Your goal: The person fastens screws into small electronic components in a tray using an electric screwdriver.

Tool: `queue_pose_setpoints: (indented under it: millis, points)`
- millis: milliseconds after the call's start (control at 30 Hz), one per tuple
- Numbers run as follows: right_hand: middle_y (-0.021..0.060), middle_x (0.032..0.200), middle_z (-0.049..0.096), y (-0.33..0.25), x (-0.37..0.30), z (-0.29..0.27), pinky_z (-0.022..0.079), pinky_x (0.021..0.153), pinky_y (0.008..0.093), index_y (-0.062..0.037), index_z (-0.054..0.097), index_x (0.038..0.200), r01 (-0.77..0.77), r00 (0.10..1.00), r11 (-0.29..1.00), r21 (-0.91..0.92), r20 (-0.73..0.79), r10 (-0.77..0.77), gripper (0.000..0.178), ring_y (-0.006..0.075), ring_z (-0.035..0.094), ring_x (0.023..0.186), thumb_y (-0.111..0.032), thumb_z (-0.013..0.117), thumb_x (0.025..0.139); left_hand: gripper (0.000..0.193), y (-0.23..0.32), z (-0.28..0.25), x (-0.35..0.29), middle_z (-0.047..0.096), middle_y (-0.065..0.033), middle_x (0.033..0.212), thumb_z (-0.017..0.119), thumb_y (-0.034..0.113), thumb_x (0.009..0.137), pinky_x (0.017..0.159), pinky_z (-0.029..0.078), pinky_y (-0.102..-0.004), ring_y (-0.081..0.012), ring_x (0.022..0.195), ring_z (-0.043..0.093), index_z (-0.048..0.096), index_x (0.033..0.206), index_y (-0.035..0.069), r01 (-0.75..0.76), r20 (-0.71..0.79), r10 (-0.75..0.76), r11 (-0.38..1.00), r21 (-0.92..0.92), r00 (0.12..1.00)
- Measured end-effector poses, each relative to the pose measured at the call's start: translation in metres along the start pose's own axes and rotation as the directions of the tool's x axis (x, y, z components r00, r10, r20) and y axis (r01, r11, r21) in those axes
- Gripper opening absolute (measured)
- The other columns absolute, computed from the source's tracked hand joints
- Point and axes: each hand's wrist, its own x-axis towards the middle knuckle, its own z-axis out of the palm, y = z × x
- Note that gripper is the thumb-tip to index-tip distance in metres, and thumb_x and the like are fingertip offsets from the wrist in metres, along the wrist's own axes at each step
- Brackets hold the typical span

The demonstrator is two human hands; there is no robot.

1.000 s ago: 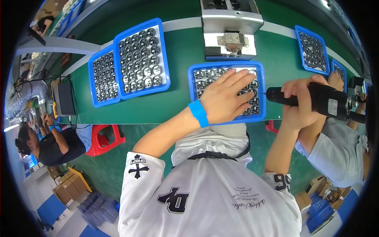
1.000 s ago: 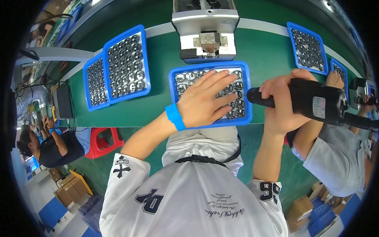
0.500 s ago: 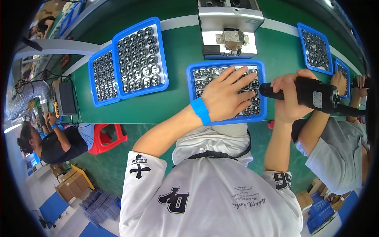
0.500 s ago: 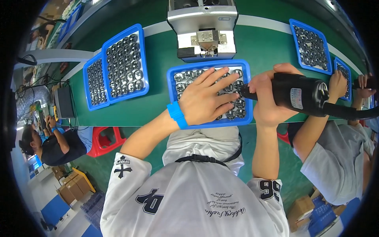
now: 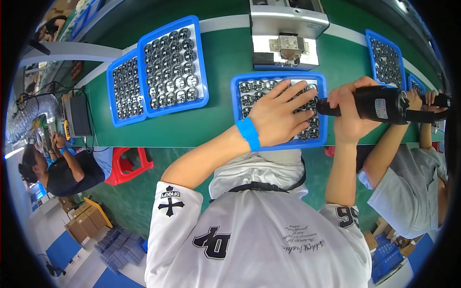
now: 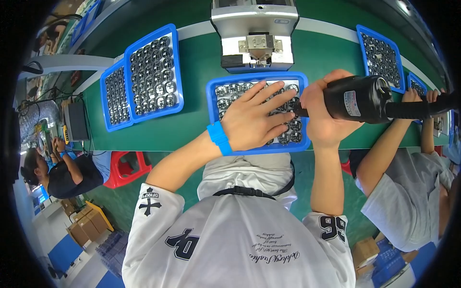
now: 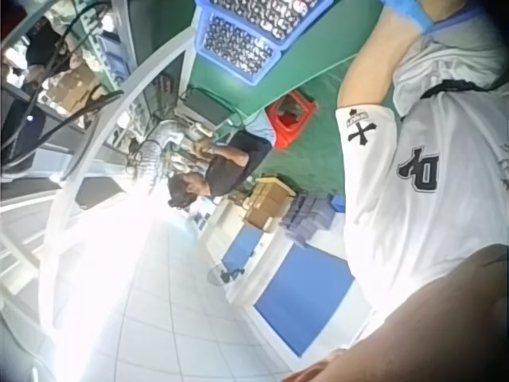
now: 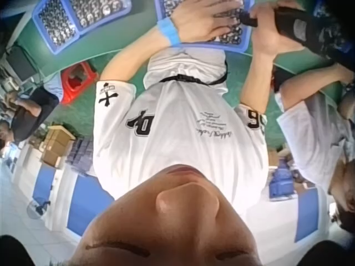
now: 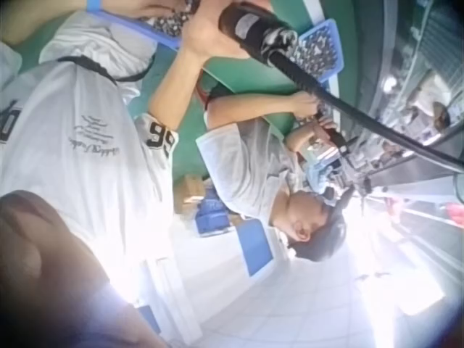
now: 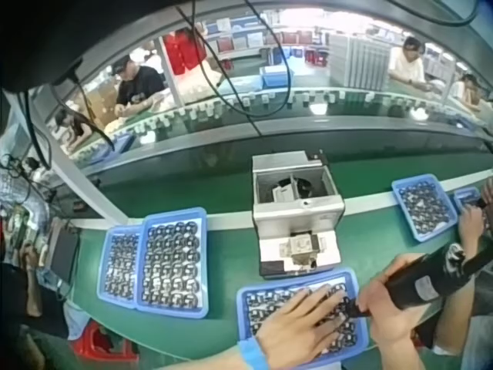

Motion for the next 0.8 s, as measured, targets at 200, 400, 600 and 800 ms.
queue_pose_setpoints:
  millis: [200, 400, 600, 800]
  points:
    - [0.0127, 0.073, 0.06, -0.004, 0.001, 0.004, 0.052, 0.058, 0.0364, 0.0044, 0.053, 0.11, -0.013, 1.0, 0.999, -0.043, 0.003, 0.014, 0.029, 0.0193, 0.058, 0.057, 0.017, 0.059, 0.084, 0.028, -0.001, 0.003, -0.001, 0.056, -0.0055, 0.148, 0.073, 0.034, 0.09, 0.123, 0.032, -0.0488, -0.0298, 0.144, 0.044, 0.08, 0.113, 0.019, -0.002, -0.026, 0.002, 1.0, 0.021, 1.0]
    - [0.0117, 0.074, 0.058, -0.046, 0.037, 0.029, 0.051, 0.061, 0.0383, 0.0063, 0.054, 0.119, 0.026, 0.995, 0.992, 0.125, 0.09, -0.037, 0.032, 0.0205, 0.057, 0.059, 0.012, 0.06, 0.087, 0.027, -0.002, 0.006, -0.003, 0.055, -0.0076, 0.149, 0.071, 0.031, 0.091, 0.122, 0.032, -0.0494, -0.0305, 0.144, 0.044, 0.077, 0.114, 0.019, -0.028, -0.029, 0.029, 0.999, 0.023, 0.999]
    - [0.0115, 0.072, 0.061, -0.027, 0.086, 0.073, 0.049, 0.061, 0.0355, 0.0086, 0.061, 0.114, 0.096, 0.97, 0.967, 0.238, 0.195, -0.145, 0.025, 0.0214, 0.06, 0.059, 0.007, 0.065, 0.089, 0.025, -0.001, 0.007, -0.002, 0.056, -0.0098, 0.147, 0.074, 0.03, 0.087, 0.12, 0.033, -0.0516, -0.0315, 0.143, 0.044, 0.078, 0.107, 0.015, -0.046, -0.064, 0.048, 0.999, 0.027, 0.997]
    - [0.007, 0.068, 0.062, -0.031, 0.093, 0.113, 0.046, 0.051, 0.0282, 0.0029, 0.06, 0.102, -0.026, 0.995, 0.995, 0.098, 0.103, 0.016, 0.019, 0.0149, 0.058, 0.05, 0.006, 0.066, 0.084, 0.025, -0.002, 0.007, -0.003, 0.056, -0.0099, 0.147, 0.074, 0.029, 0.087, 0.119, 0.034, -0.0513, -0.0315, 0.143, 0.044, 0.079, 0.107, 0.015, -0.036, -0.088, 0.036, 0.999, 0.004, 0.995]
